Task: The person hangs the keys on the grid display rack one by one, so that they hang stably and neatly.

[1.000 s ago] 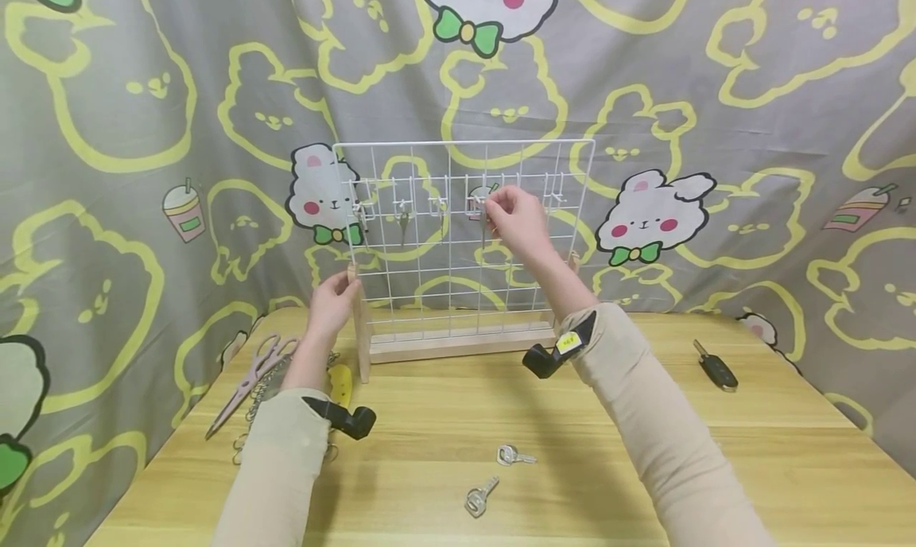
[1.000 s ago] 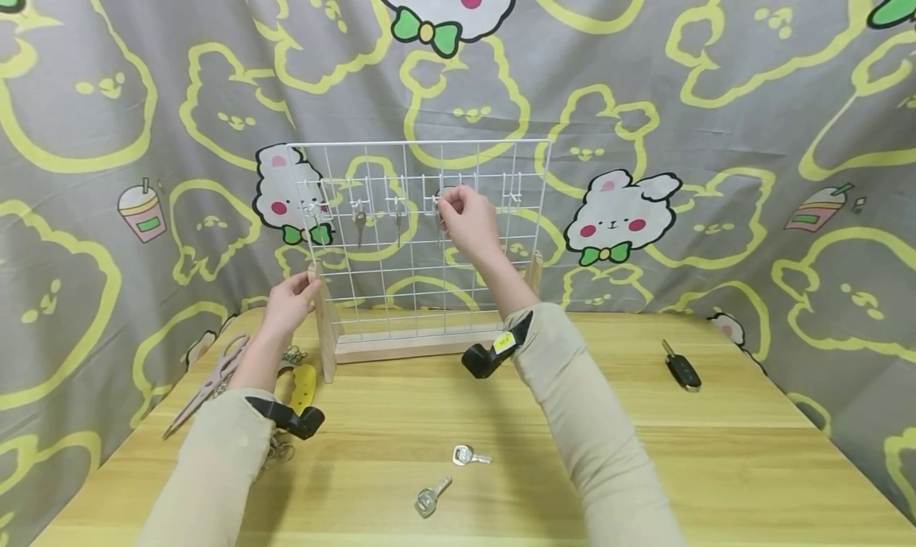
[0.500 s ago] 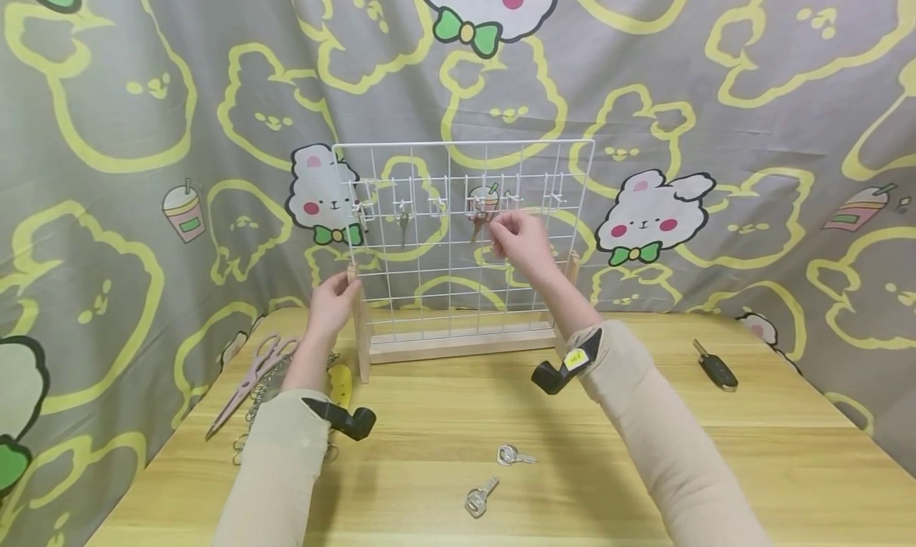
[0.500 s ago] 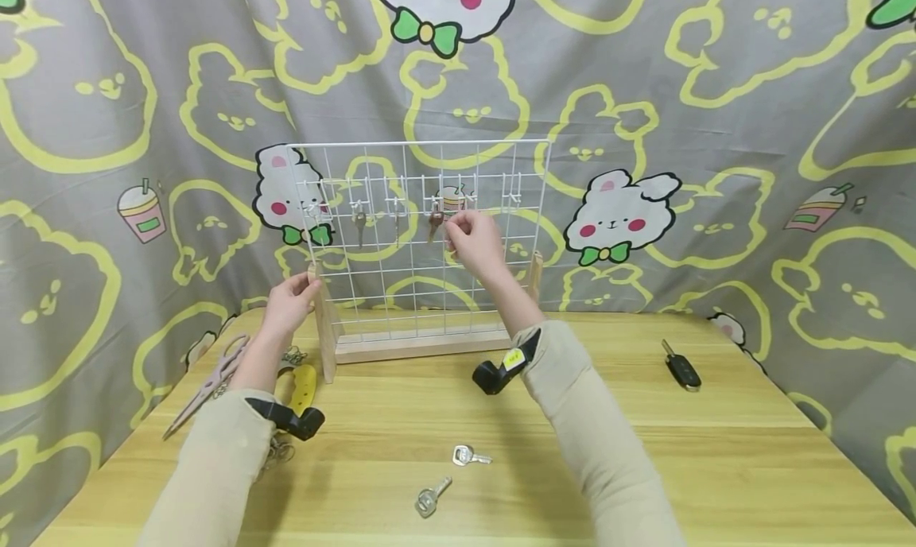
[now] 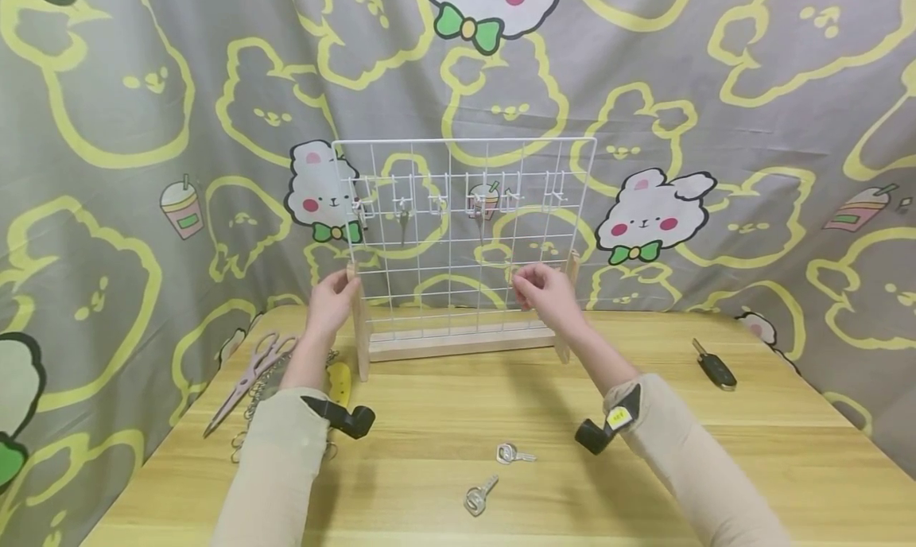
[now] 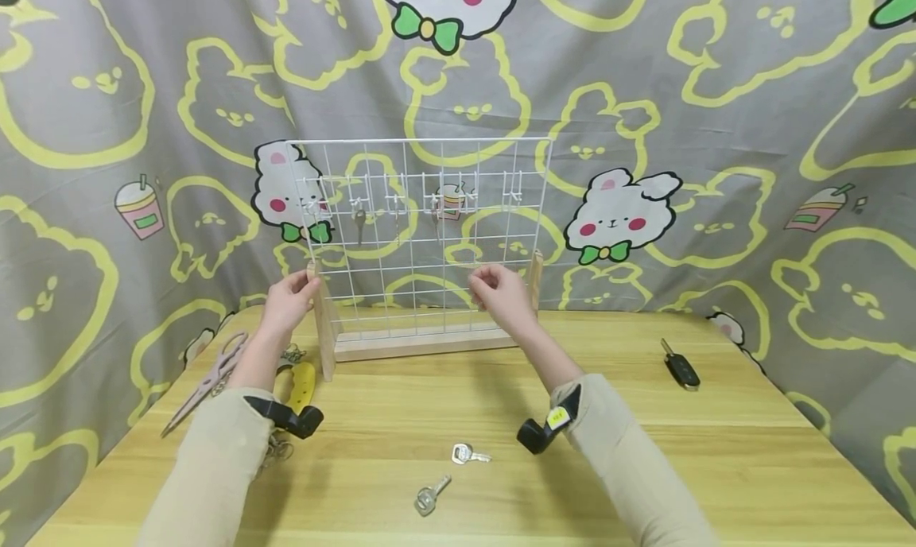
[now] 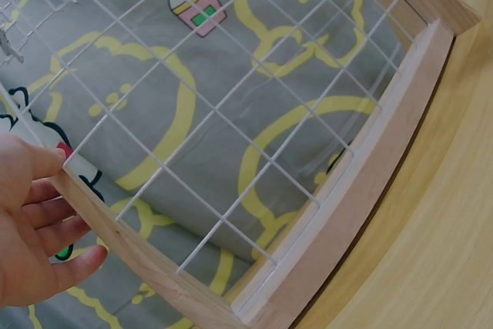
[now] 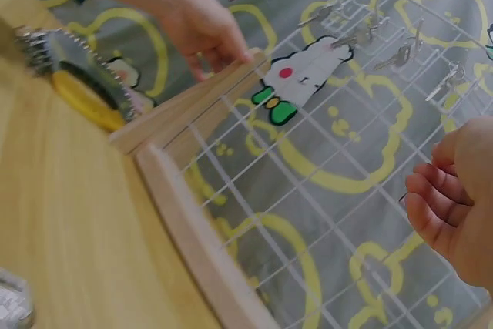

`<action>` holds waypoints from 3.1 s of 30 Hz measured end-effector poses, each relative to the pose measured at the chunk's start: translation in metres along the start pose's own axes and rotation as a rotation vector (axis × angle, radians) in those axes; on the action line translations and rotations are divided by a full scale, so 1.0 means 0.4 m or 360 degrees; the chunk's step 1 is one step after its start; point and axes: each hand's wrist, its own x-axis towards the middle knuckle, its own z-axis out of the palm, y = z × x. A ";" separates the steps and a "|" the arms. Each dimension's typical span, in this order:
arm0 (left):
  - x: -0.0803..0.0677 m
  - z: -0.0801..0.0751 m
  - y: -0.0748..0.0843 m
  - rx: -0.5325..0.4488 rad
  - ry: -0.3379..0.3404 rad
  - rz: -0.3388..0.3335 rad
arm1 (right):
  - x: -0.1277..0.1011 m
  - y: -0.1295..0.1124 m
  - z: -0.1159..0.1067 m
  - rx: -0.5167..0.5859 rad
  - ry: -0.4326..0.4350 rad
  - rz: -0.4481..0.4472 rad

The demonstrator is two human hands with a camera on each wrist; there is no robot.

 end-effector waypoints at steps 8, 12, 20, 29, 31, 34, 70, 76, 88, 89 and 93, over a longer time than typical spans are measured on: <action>0.002 0.000 0.000 -0.0002 0.0004 0.0007 | -0.083 0.062 -0.010 0.0026 -0.0068 0.0007; 0.001 -0.001 0.001 -0.0003 0.0004 0.0010 | -0.121 0.081 -0.008 -0.0011 -0.0120 0.0037; 0.000 -0.003 0.003 -0.0007 0.0007 0.0010 | -0.199 0.094 0.000 -0.0020 -0.0295 0.0096; -0.001 -0.002 0.004 -0.0011 0.0014 0.0013 | -0.262 0.160 0.016 -0.0153 -0.0513 0.0034; -0.001 -0.002 0.004 -0.0013 0.0013 0.0015 | -0.274 0.173 0.021 -0.0181 -0.0575 0.0009; 0.000 -0.002 0.003 -0.0011 0.0009 0.0016 | -0.289 0.189 0.027 -0.0167 -0.0685 0.0000; 0.001 -0.003 0.000 -0.0023 -0.0011 -0.0007 | -0.327 0.240 0.067 -0.0406 -0.0966 -0.0317; 0.001 -0.001 0.001 -0.0018 -0.0010 0.0000 | -0.322 0.247 0.059 -0.0278 -0.0870 -0.0184; 0.004 -0.001 -0.001 -0.0021 -0.0001 0.0009 | -0.310 0.237 0.033 -0.0094 -0.0762 0.0105; 0.004 -0.001 -0.001 -0.0020 -0.0001 0.0008 | -0.309 0.233 0.031 -0.0079 -0.0755 0.0118; 0.004 -0.001 -0.002 -0.0021 -0.0004 0.0004 | -0.301 0.221 0.023 -0.0022 -0.0752 0.0143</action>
